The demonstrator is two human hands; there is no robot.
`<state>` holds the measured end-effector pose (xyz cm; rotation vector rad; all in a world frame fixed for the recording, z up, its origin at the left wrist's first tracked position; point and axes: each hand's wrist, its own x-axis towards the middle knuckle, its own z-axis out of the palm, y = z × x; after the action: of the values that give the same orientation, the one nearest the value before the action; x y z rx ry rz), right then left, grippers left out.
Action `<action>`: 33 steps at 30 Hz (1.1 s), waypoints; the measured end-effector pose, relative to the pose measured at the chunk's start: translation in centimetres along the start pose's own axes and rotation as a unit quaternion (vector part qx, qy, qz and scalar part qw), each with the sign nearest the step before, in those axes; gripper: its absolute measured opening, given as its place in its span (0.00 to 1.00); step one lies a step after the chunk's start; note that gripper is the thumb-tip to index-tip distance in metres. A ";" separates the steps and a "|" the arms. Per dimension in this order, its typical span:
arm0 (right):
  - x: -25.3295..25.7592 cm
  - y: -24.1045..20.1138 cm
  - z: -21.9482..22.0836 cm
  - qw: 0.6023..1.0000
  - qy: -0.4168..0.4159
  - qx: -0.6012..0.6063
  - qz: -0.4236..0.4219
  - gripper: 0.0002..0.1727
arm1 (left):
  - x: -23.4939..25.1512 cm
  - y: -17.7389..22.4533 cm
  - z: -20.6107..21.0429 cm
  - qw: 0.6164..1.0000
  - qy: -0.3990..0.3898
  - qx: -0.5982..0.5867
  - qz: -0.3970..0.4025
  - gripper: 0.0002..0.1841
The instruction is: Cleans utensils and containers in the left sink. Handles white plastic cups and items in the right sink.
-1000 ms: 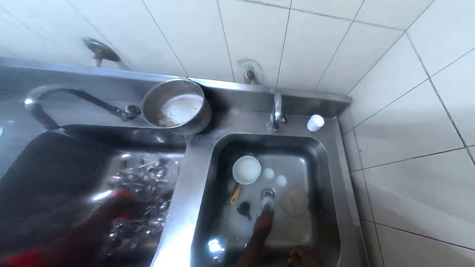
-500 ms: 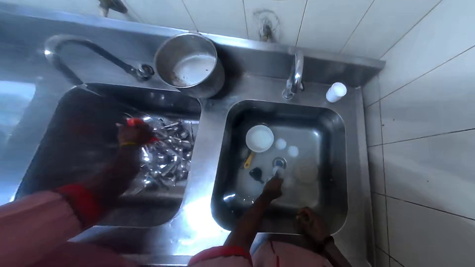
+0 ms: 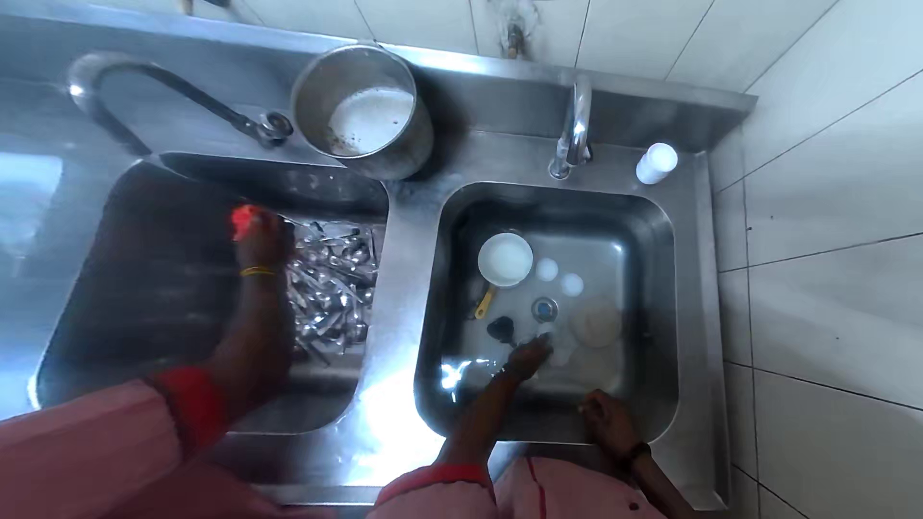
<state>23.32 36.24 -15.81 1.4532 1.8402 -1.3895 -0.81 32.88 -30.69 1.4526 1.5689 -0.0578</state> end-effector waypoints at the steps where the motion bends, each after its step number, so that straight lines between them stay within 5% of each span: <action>1: 0.1 0.1 0.1 1.000 0.003 0.005 -0.002 0.23 | 0.1 0.0 0.1 1.000 0.022 -0.009 0.002 0.25; 9: 0.3 0.0 -0.1 1.000 -0.006 0.009 0.011 0.24 | 0.9 0.8 -0.8 0.999 -0.001 0.000 -0.033 0.23; 17: 0.7 0.3 0.1 1.000 0.001 0.020 0.002 0.23 | 2.1 1.7 -1.3 0.991 0.102 -0.039 -0.081 0.23; 22: 0.6 0.4 -0.1 0.997 0.021 0.079 -0.010 0.21 | 1.4 2.5 -1.9 0.967 0.168 -0.167 -0.098 0.17; 28: 0.5 0.8 -1.2 0.954 0.200 0.219 -0.053 0.22 | -1.4 5.5 -3.0 0.876 0.238 -0.410 -0.088 0.17; 33: 1.5 -1.5 -4.1 0.935 0.251 0.212 -0.130 0.38 | -4.1 7.6 -2.2 0.726 0.179 -0.664 -0.015 0.17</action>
<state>22.48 40.60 -14.60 1.9865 2.1975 -1.7487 3.25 33.36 -22.75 0.2472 1.3225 1.1677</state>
